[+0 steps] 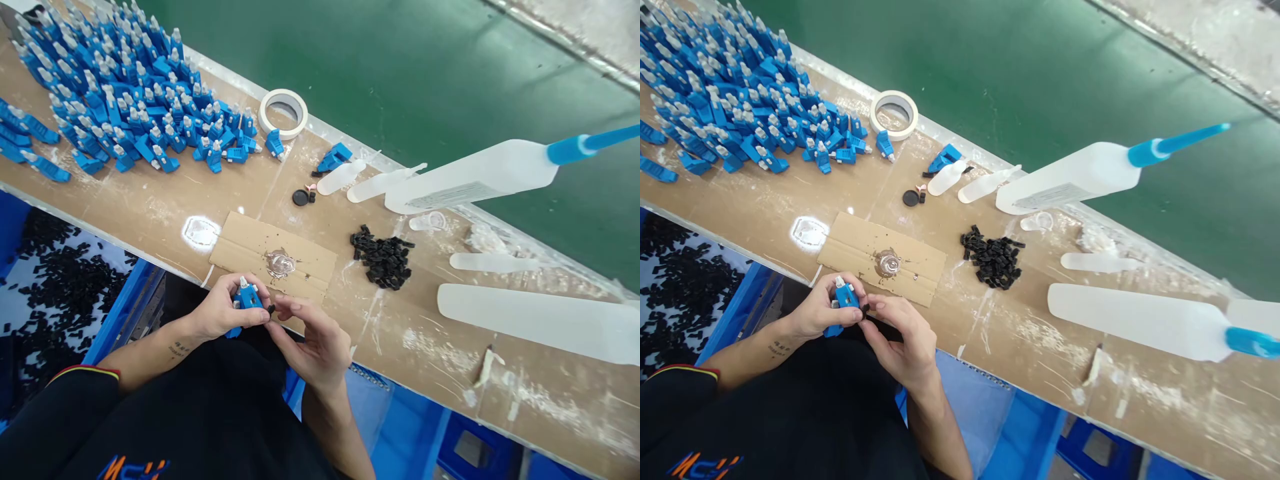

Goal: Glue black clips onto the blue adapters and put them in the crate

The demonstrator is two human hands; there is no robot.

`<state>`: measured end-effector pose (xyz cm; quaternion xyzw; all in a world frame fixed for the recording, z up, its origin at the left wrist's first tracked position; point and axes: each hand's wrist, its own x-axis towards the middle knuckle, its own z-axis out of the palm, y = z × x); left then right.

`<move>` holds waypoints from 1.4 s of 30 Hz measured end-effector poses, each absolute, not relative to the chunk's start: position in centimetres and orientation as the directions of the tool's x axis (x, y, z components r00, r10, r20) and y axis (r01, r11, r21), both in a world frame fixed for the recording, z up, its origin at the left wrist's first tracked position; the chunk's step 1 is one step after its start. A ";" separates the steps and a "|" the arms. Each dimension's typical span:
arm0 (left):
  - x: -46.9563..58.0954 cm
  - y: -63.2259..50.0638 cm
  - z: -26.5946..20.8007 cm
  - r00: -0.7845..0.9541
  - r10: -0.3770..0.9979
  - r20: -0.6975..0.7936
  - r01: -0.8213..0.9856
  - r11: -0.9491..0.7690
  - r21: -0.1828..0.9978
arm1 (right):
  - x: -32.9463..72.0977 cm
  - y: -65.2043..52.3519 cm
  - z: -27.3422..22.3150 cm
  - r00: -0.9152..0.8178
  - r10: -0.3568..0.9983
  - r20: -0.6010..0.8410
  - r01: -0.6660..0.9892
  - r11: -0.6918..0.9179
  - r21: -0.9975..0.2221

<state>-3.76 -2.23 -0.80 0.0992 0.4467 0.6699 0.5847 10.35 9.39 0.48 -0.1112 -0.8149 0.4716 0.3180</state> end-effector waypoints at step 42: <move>-4.4 -3.0 -1.1 -0.203 0.888 -0.413 -0.787 0.103 0.608 | 9.7 15.8 2.9 -0.849 0.435 0.301 -0.117 0.401 -0.908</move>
